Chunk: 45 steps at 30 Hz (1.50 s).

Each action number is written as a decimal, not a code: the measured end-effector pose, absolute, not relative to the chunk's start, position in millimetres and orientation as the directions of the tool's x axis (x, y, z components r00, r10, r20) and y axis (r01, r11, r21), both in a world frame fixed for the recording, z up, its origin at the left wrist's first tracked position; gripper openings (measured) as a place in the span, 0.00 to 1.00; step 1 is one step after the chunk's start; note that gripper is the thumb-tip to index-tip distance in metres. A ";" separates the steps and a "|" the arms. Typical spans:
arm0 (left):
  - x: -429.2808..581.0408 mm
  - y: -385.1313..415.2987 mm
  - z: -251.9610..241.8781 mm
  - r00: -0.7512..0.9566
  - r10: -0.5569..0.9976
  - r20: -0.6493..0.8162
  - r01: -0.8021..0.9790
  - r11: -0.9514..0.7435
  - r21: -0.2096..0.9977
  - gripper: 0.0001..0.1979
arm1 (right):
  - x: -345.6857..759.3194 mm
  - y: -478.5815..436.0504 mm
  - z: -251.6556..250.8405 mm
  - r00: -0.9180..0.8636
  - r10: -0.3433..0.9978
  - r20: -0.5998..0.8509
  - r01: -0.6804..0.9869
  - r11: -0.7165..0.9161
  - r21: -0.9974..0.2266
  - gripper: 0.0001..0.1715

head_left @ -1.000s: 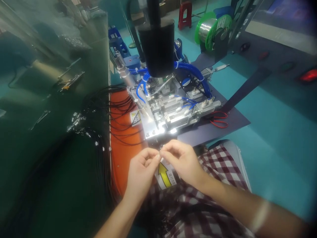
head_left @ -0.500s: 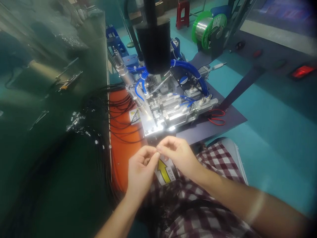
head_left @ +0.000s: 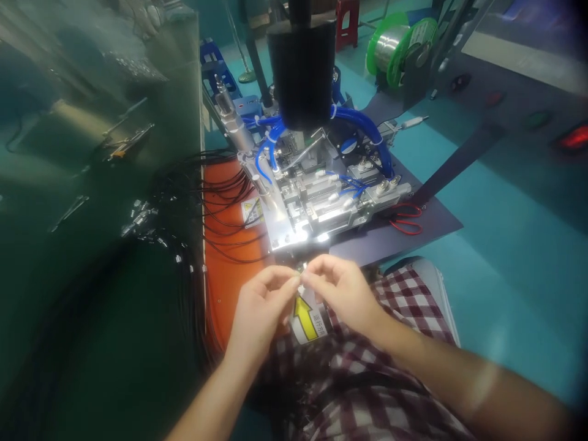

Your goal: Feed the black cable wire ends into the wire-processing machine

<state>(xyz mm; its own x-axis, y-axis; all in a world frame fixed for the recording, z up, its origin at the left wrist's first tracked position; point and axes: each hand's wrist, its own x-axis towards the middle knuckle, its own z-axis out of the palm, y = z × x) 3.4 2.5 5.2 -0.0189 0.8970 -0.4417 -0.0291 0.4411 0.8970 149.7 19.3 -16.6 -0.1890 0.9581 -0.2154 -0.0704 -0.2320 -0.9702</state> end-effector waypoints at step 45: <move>-24.7 16.0 -28.2 0.255 0.937 0.240 0.741 -0.349 0.574 0.12 | 156.2 35.0 -60.2 -0.178 0.930 -0.322 -0.009 -0.329 -0.944 0.09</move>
<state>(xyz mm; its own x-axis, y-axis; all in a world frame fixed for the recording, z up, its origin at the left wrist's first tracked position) -24.7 16.0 -28.2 0.2549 0.9366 0.2404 0.7412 -0.3489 0.5735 156.2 35.0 -60.2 -0.1780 0.9298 -0.3222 -0.0094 -0.3290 -0.9443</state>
